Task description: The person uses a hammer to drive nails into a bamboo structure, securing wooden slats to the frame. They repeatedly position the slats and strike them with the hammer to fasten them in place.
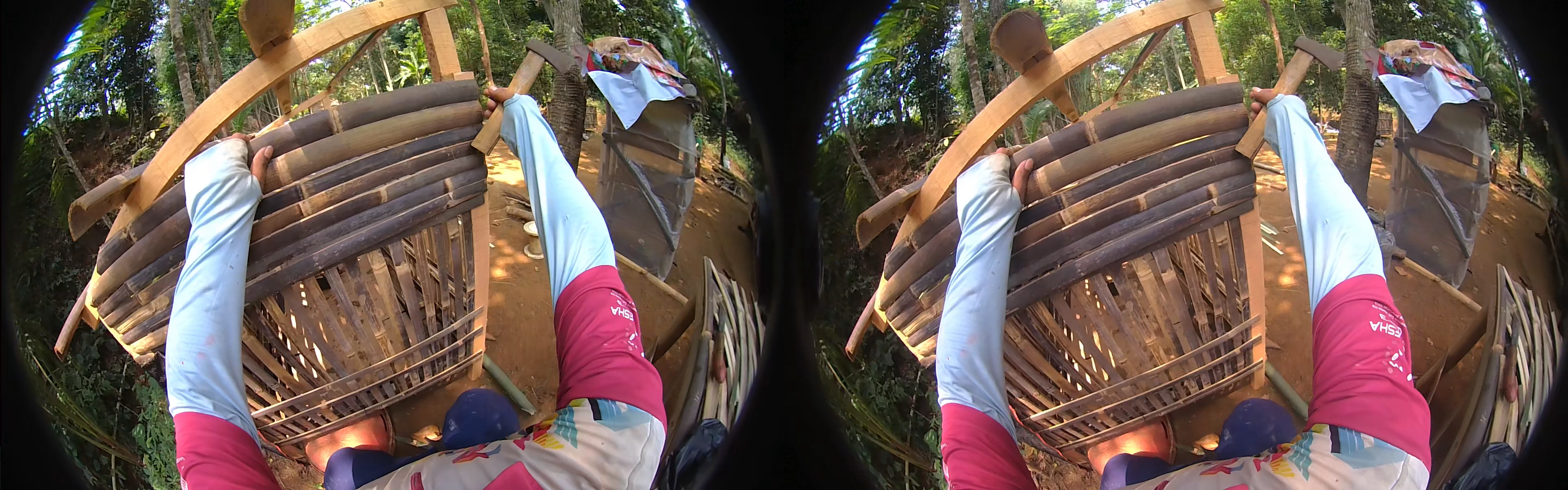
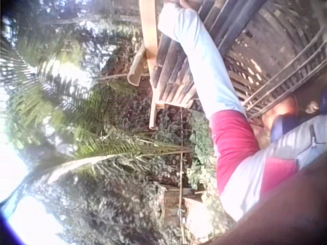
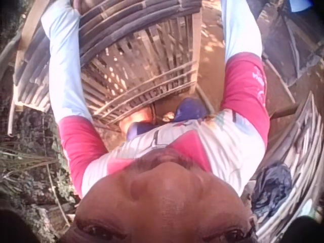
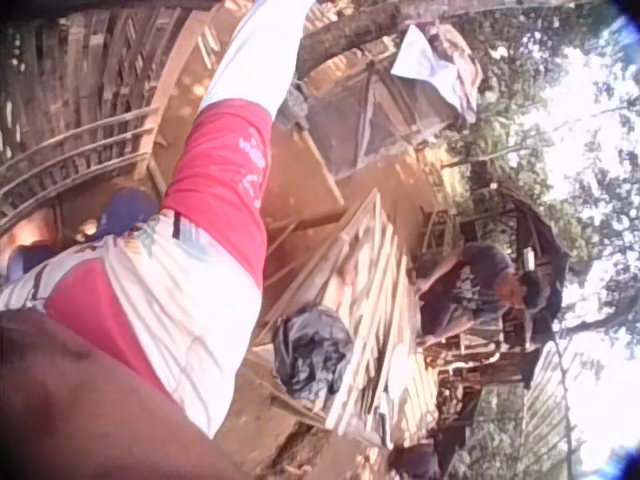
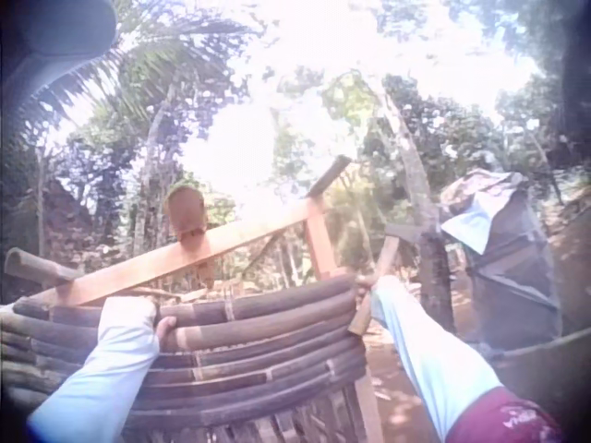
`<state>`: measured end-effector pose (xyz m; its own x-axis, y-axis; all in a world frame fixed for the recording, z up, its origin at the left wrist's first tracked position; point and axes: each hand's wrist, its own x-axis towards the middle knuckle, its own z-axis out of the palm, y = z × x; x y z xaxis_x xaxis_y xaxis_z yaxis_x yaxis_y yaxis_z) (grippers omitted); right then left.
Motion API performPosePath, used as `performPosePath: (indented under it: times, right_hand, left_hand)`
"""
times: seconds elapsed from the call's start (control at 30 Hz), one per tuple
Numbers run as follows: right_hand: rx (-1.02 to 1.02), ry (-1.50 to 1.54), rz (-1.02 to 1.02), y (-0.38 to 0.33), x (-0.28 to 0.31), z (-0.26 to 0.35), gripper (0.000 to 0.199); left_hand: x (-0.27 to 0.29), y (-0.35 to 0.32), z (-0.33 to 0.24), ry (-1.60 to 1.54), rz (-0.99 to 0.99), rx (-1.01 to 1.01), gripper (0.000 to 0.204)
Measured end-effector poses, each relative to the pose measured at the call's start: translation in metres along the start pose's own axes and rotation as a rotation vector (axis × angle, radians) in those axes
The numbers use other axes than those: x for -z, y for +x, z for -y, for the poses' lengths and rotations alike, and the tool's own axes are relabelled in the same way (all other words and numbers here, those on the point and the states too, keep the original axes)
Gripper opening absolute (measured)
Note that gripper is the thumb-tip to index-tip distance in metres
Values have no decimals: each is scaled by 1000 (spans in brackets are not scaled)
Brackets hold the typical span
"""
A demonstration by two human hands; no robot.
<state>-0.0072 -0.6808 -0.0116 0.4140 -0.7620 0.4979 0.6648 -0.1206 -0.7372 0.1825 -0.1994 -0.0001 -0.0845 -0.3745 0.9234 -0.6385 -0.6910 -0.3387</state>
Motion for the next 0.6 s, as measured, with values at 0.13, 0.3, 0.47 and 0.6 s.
performPosePath:
  times: [0.13,0.3,0.47,0.6]
  right_hand:
    - [1,-39,-31,-26,-16,-1,24]
    - [19,-132,-140,-52,-35,8,39]
    - [118,-210,-109,-55,-36,9,24]
    - [149,-281,-97,-57,-49,-1,21]
  left_hand:
    - [-15,-4,0,-45,-92,-47,29]
    - [-18,-3,1,-85,-117,-38,29]
    - [-15,0,-5,-67,-104,-29,30]
    - [-14,-5,5,-34,-78,-31,30]
